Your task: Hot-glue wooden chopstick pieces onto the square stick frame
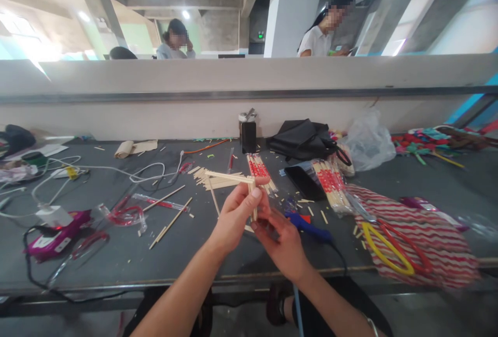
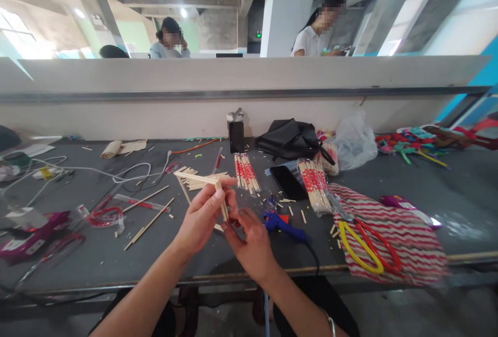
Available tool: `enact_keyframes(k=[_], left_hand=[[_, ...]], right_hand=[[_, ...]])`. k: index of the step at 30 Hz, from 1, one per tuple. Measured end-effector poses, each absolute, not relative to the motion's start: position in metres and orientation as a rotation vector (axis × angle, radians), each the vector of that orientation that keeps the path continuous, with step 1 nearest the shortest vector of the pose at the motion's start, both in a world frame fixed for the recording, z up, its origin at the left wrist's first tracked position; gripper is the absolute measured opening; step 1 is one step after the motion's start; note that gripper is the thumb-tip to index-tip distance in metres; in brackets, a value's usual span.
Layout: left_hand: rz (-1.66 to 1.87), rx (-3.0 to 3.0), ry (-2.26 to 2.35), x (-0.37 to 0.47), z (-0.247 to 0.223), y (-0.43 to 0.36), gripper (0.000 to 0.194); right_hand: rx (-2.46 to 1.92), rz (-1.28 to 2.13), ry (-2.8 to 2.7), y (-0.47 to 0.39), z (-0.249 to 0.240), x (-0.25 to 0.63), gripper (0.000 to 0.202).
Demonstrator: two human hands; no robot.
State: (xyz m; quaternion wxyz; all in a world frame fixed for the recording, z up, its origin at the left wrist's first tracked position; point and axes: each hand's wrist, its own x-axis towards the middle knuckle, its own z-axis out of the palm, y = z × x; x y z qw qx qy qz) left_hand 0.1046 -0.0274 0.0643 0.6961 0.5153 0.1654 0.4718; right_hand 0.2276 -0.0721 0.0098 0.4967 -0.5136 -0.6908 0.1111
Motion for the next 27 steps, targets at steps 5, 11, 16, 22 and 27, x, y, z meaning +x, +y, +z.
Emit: enact_keyframes(k=[5, 11, 16, 22, 27], left_hand=[[0.996, 1.203, 0.388, 0.102, 0.063, -0.02, 0.036], [0.952, 1.227, 0.384, 0.101, 0.06, -0.016, 0.028], [0.921, 1.19, 0.409, 0.098, 0.062, -0.015, 0.028], [0.934, 1.18, 0.455, 0.092, 0.066, -0.012, 0.027], [1.044, 1.048, 0.462, 0.089, 0.069, -0.005, 0.027]], right_hand=[[-1.25, 0.388, -1.629, -0.073, 0.012, 0.223, 0.006], [-1.223, 0.475, -1.647, -0.074, 0.014, 0.222, 0.01], [-1.246, 0.445, -1.723, -0.074, 0.017, 0.236, 0.012], [-1.52, 0.107, -1.586, -0.072, 0.018, 0.287, 0.019], [-1.88, -0.341, -1.298, -0.097, 0.013, 0.372, 0.03]])
